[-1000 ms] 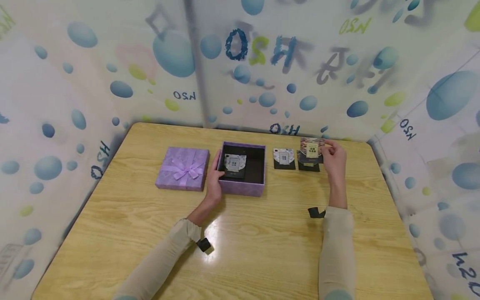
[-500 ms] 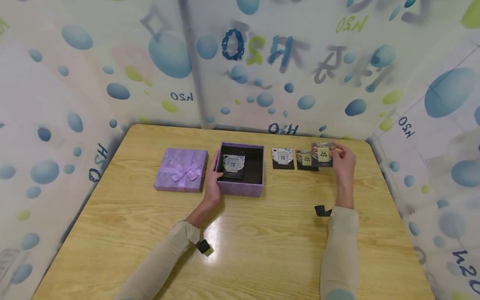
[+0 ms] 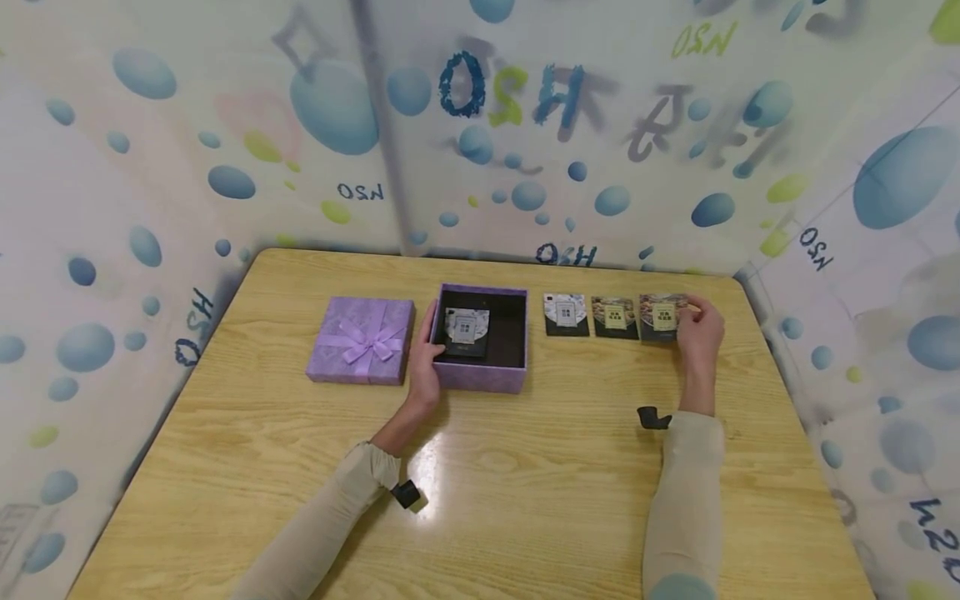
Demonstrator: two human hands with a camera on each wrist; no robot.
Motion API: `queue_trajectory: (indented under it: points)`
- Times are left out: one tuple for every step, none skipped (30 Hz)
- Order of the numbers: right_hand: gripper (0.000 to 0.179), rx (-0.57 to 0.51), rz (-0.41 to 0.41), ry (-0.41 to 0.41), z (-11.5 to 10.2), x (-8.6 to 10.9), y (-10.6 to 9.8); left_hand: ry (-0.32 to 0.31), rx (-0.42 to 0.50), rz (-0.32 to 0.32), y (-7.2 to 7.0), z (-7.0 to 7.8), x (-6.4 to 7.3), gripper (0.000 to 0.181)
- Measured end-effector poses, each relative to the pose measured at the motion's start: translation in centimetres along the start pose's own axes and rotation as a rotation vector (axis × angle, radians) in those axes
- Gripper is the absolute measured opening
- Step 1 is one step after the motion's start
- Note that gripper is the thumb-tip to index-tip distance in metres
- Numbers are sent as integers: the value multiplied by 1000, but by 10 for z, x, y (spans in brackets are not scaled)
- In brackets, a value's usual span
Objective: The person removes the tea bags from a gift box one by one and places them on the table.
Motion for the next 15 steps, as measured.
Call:
queue_trajectory:
  points:
    - [46, 13, -1, 2, 1, -1, 0, 1, 1, 0, 0, 0, 0, 79]
    - [46, 24, -4, 5, 2, -1, 1, 0, 4, 0, 0, 0, 0, 79]
    - [46, 33, -6, 7, 3, -2, 1, 1, 2, 1, -1, 0, 0, 79]
    - [47, 44, -8, 9, 4, -2, 2, -1, 4, 1, -1, 0, 0, 79]
    - [47, 57, -7, 9, 5, -3, 2, -3, 7, 1, -1, 0, 0, 79]
    - [47, 64, -7, 11, 6, -3, 3, -3, 7, 1, -1, 0, 0, 79]
    - [47, 70, -4, 15, 7, -4, 3, -4, 8, 0, -1, 0, 0, 79]
    - [48, 76, 0, 20, 8, -5, 3, -6, 8, -1, -1, 0, 0, 79]
    - [48, 83, 7, 23, 9, -6, 3, -7, 7, -1, -1, 0, 0, 79]
    - [48, 90, 13, 25, 9, -6, 3, -8, 10, -2, 0, 0, 0, 79]
    - [47, 94, 20, 25, 10, -7, 3, -9, 10, -2, 0, 0, 0, 79]
    - [47, 98, 25, 25, 11, -7, 3, -10, 11, -2, 0, 0, 0, 79]
    - [47, 104, 30, 24, 11, -8, 3, -9, 11, -3, 0, 0, 0, 79]
    - [47, 107, 33, 22, 12, -9, 3, -10, 10, -3, 0, 0, 0, 79]
    - [47, 111, 34, 20, 12, -9, 3, -9, 9, -2, 0, 0, 0, 79]
Point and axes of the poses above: each hand's wrist, its own x-axis away from the middle knuckle, its own y-axis out of the palm, z = x × y, the point moved 2 cm from there along -x, towards the middle knuckle, and after that the axes turned 10 degrees about -x, right-handed, at the moved point
